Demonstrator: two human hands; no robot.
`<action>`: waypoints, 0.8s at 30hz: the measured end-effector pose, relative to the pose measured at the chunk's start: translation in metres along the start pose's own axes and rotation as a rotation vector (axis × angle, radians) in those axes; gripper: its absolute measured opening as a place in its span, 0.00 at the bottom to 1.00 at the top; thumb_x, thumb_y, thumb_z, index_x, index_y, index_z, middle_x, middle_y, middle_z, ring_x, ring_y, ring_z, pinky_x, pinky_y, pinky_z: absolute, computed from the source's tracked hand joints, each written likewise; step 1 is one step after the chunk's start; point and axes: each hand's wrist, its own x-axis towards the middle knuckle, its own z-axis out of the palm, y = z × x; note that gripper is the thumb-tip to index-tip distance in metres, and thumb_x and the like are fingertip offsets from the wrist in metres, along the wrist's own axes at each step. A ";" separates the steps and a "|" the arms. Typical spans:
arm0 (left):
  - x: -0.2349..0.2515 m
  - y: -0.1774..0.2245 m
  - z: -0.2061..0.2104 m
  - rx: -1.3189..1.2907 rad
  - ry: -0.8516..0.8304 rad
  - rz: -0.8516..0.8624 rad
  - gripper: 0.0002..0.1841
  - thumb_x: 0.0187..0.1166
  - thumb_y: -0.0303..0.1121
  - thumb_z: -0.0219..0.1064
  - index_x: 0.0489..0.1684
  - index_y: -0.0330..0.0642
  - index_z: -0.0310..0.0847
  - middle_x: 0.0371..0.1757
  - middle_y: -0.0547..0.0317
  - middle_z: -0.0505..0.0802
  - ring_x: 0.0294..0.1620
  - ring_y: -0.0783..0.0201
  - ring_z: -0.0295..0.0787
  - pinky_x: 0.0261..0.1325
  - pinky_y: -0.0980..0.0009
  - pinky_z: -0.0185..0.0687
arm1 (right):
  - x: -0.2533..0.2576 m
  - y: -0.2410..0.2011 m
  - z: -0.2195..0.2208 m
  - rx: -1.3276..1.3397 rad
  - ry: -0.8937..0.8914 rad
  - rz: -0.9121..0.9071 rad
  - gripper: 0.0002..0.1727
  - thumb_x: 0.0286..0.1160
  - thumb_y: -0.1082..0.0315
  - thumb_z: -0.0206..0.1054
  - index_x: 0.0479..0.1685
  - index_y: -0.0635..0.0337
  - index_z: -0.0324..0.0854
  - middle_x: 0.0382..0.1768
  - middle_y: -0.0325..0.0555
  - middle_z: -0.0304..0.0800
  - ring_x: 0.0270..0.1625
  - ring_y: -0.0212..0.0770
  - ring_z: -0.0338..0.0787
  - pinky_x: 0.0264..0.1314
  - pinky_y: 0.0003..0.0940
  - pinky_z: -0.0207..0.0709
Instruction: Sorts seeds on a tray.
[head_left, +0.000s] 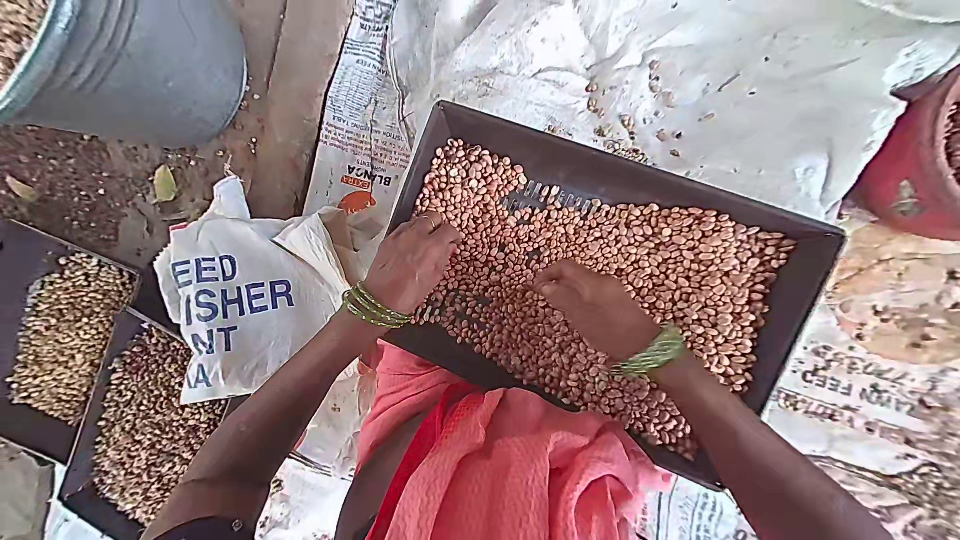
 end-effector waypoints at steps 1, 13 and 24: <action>0.002 0.000 0.004 0.034 -0.020 0.003 0.13 0.88 0.31 0.61 0.55 0.34 0.89 0.55 0.36 0.90 0.60 0.38 0.90 0.65 0.44 0.83 | -0.006 0.007 -0.009 0.352 0.003 -0.008 0.10 0.89 0.65 0.54 0.51 0.53 0.82 0.18 0.34 0.73 0.13 0.28 0.68 0.14 0.23 0.64; 0.015 0.022 -0.006 -0.126 -0.084 0.014 0.10 0.81 0.32 0.63 0.47 0.35 0.86 0.46 0.41 0.90 0.45 0.44 0.90 0.48 0.44 0.84 | -0.020 0.002 -0.019 1.053 0.087 0.292 0.27 0.96 0.55 0.35 0.29 0.48 0.75 0.12 0.26 0.68 0.09 0.19 0.58 0.09 0.13 0.53; 0.008 0.007 -0.007 -0.018 -0.077 -0.043 0.12 0.86 0.29 0.62 0.55 0.33 0.88 0.56 0.36 0.91 0.59 0.38 0.90 0.63 0.41 0.83 | -0.018 -0.005 -0.007 1.103 0.099 0.299 0.30 0.97 0.53 0.39 0.17 0.48 0.70 0.12 0.29 0.67 0.08 0.21 0.56 0.09 0.13 0.52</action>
